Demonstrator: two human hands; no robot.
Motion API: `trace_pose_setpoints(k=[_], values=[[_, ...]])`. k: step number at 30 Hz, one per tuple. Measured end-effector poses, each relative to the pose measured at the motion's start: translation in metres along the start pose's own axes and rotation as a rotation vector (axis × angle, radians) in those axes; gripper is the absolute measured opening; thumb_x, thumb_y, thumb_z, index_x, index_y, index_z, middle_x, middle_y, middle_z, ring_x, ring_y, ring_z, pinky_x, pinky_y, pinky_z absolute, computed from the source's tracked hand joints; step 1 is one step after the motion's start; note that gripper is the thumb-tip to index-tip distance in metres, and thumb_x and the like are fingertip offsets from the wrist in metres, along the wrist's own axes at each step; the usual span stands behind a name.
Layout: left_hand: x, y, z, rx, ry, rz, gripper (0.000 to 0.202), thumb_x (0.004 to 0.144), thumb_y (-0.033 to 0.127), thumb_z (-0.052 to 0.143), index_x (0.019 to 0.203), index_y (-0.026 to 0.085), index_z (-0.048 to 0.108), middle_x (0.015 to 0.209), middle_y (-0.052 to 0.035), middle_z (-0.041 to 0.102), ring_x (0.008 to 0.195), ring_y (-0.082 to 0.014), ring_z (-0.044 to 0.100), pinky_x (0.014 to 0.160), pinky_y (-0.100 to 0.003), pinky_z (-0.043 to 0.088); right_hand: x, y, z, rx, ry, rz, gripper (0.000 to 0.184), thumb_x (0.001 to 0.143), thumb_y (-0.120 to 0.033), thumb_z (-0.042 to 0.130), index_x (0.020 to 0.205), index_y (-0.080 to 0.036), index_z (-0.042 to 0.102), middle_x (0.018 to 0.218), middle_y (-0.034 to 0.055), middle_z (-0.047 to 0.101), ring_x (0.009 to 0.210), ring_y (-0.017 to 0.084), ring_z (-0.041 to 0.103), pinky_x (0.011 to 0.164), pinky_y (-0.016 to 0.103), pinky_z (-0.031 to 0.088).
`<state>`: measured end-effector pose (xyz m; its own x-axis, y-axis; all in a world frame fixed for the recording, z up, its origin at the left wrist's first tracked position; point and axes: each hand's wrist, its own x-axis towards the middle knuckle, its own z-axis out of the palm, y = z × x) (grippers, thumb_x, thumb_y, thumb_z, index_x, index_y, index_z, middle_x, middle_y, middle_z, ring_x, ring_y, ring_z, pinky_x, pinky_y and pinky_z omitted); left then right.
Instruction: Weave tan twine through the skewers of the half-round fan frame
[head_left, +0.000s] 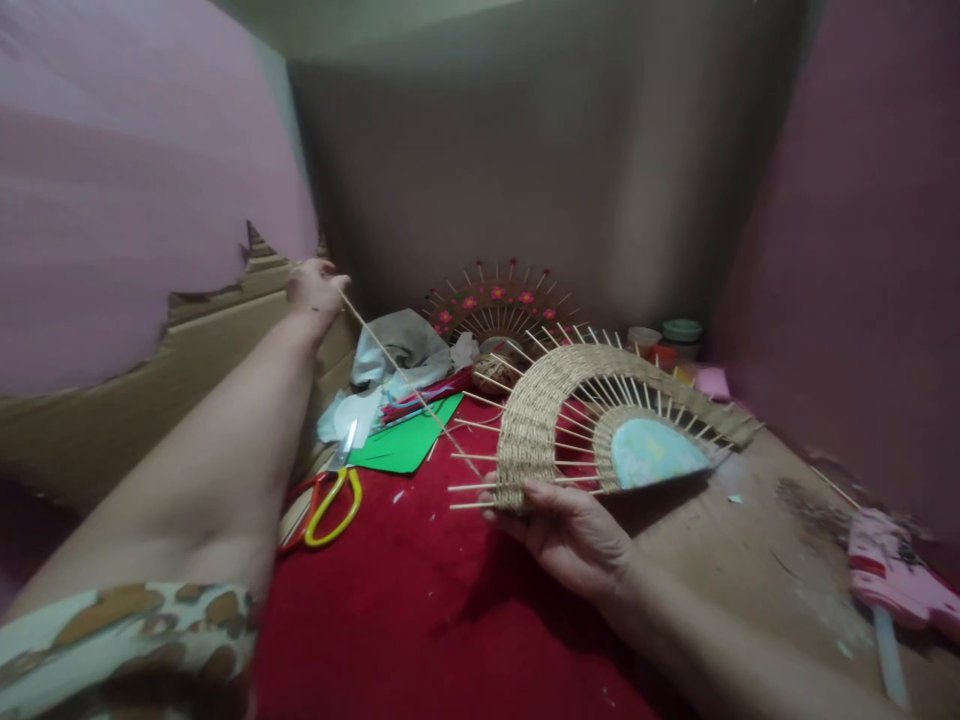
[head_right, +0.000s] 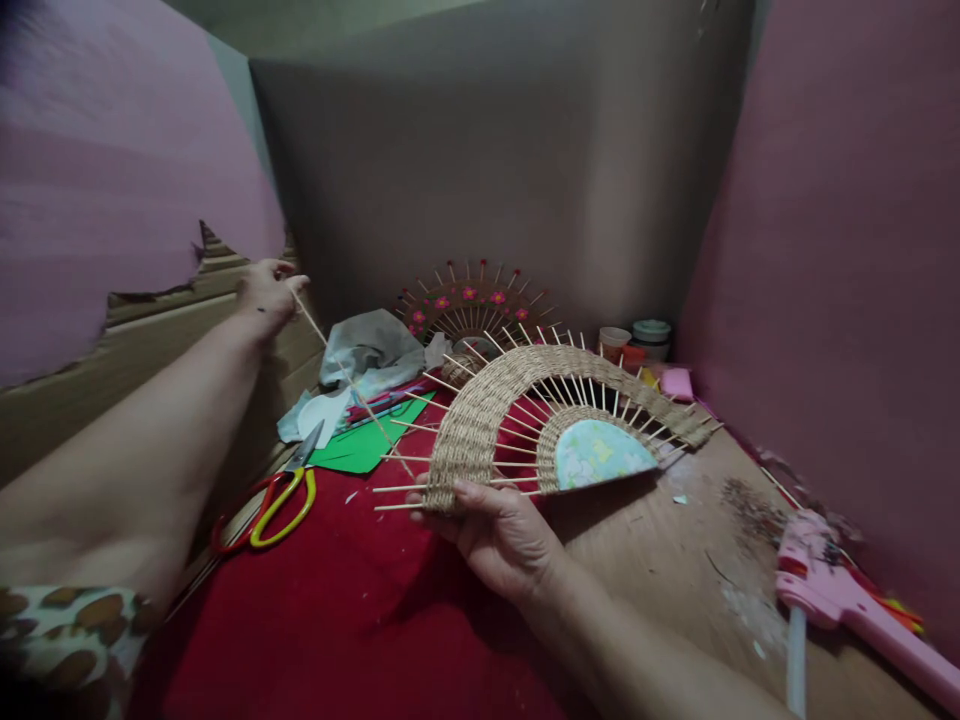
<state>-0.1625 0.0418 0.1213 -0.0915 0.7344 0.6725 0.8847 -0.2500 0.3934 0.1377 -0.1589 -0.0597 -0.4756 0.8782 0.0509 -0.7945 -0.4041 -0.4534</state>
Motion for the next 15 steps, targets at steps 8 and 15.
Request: trace_pose_setpoints(k=[8, 15], values=[[-0.016, -0.007, 0.003, 0.402, -0.187, 0.032, 0.067, 0.078, 0.032, 0.056, 0.135, 0.011, 0.027, 0.124, -0.0156, 0.039, 0.108, -0.0356, 0.043, 0.085, -0.043, 0.032, -0.001, -0.006, 0.000, -0.025, -0.003, 0.017, 0.011, 0.070, -0.008, 0.060, 0.079, -0.009, 0.067, 0.081, 0.0092, 0.069, 0.078, 0.019, 0.063, 0.084, 0.040, 0.045], [-0.113, 0.067, 0.035, -0.028, -1.028, 0.500, 0.041, 0.079, 0.017, 0.046, 0.119, 0.023, 0.053, 0.113, -0.0047, 0.060, 0.100, -0.0176, 0.054, 0.084, -0.029, 0.039, -0.001, -0.006, 0.000, -0.020, -0.002, 0.016, 0.012, 0.070, -0.007, 0.059, 0.080, -0.008, 0.067, 0.084, 0.0101, 0.069, 0.080, 0.020, 0.064, 0.082, 0.039, 0.047]])
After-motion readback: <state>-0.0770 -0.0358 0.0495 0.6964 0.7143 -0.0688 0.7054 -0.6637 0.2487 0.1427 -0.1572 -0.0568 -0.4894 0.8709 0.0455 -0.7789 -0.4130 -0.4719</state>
